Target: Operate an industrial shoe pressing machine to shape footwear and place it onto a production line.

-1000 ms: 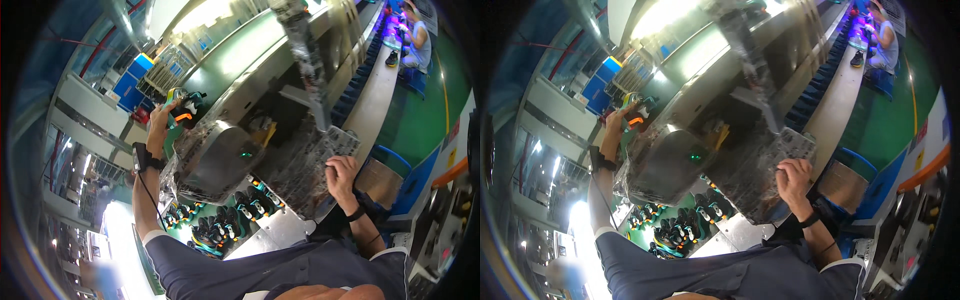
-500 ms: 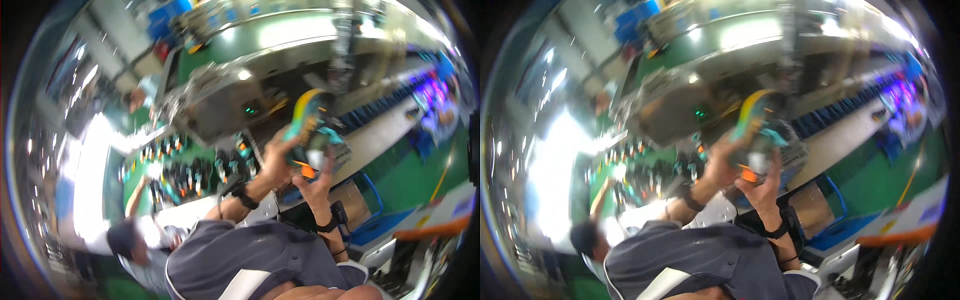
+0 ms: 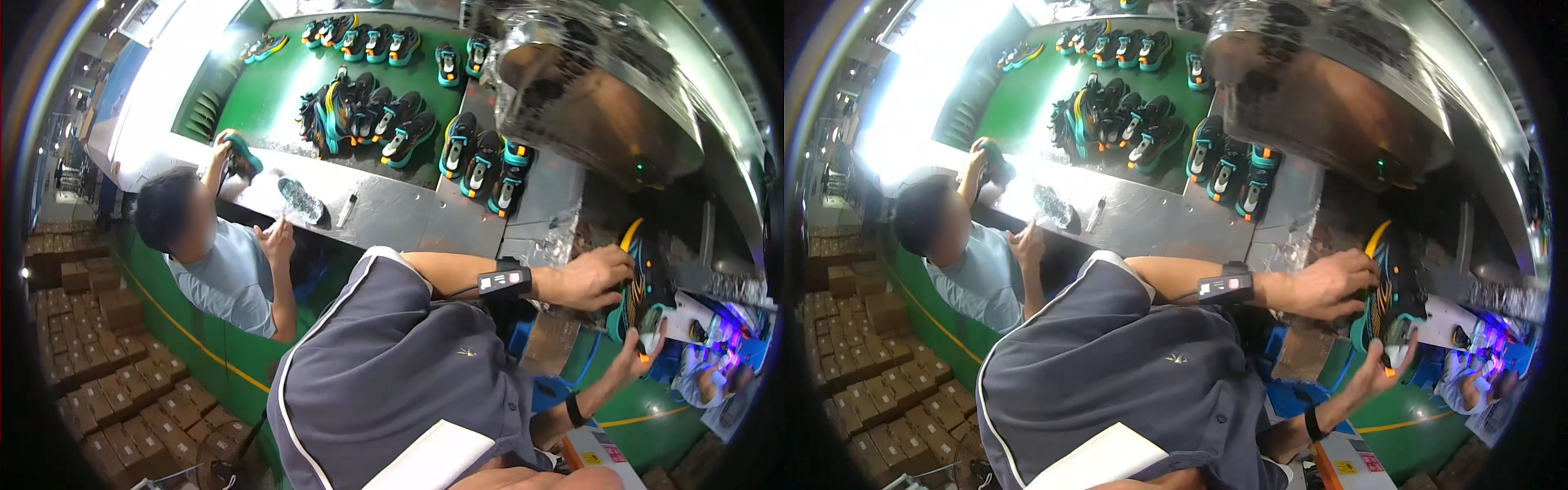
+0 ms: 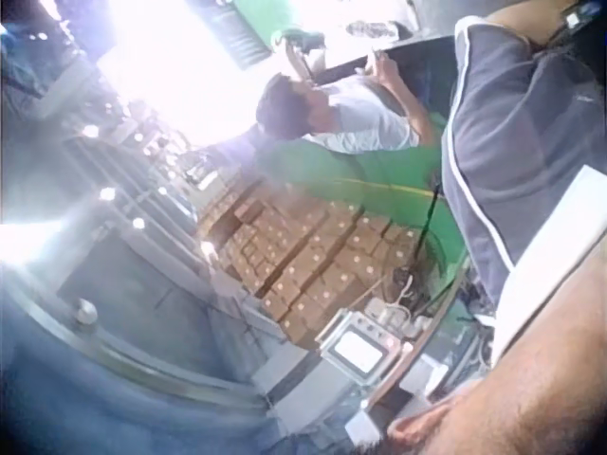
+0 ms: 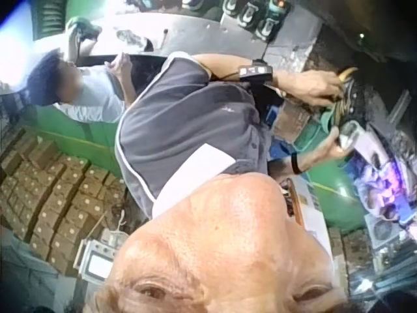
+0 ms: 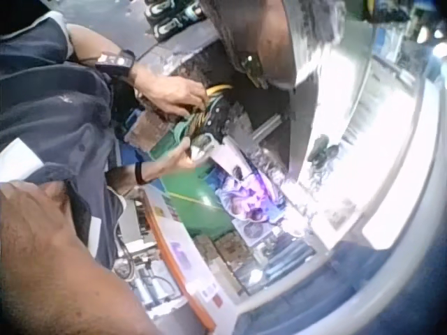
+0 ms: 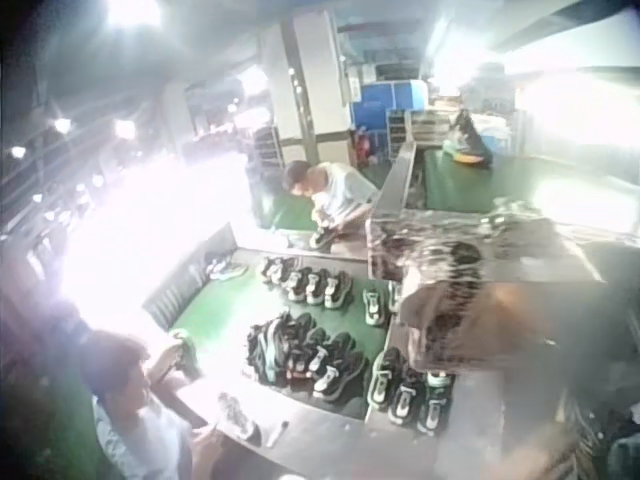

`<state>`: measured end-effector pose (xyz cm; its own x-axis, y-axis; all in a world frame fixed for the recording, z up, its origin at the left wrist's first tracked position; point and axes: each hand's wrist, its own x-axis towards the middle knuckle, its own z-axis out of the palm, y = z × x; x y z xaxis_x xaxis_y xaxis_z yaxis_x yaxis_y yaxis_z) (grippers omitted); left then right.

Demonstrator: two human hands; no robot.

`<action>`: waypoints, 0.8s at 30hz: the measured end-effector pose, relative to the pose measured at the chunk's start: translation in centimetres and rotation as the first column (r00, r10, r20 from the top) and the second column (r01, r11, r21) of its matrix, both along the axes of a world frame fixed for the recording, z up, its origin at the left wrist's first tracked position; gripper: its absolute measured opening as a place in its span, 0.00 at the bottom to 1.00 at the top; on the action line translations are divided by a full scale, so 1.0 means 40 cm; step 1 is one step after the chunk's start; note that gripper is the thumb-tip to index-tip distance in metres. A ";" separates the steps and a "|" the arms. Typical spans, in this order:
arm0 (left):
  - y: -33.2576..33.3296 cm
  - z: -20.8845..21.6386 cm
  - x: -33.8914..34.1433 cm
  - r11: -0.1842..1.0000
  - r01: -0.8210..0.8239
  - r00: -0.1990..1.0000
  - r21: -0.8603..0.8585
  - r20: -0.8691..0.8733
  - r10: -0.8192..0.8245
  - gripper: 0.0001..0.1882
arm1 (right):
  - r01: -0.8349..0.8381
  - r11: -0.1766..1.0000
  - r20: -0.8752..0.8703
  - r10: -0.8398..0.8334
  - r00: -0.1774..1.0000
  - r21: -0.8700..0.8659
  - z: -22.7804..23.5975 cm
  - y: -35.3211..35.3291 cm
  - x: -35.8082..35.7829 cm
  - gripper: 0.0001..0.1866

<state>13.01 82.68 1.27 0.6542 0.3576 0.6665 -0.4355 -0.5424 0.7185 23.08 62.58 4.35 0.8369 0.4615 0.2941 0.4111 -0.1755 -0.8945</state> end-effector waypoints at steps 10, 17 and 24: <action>0.014 -0.018 0.002 0.974 0.132 0.991 -0.182 0.006 -0.133 0.20 | -0.094 0.838 -0.005 0.109 0.994 -0.537 0.153 0.123 0.100 0.36; 0.010 -0.030 0.006 0.969 0.144 0.989 -0.200 0.051 -0.136 0.19 | -0.083 0.816 -0.098 0.032 0.995 -0.573 0.171 0.161 0.093 0.36; 0.019 -0.021 -0.004 0.978 0.123 0.992 -0.166 0.014 -0.123 0.19 | -0.025 0.795 0.034 0.057 0.998 -0.606 0.161 0.180 0.085 0.33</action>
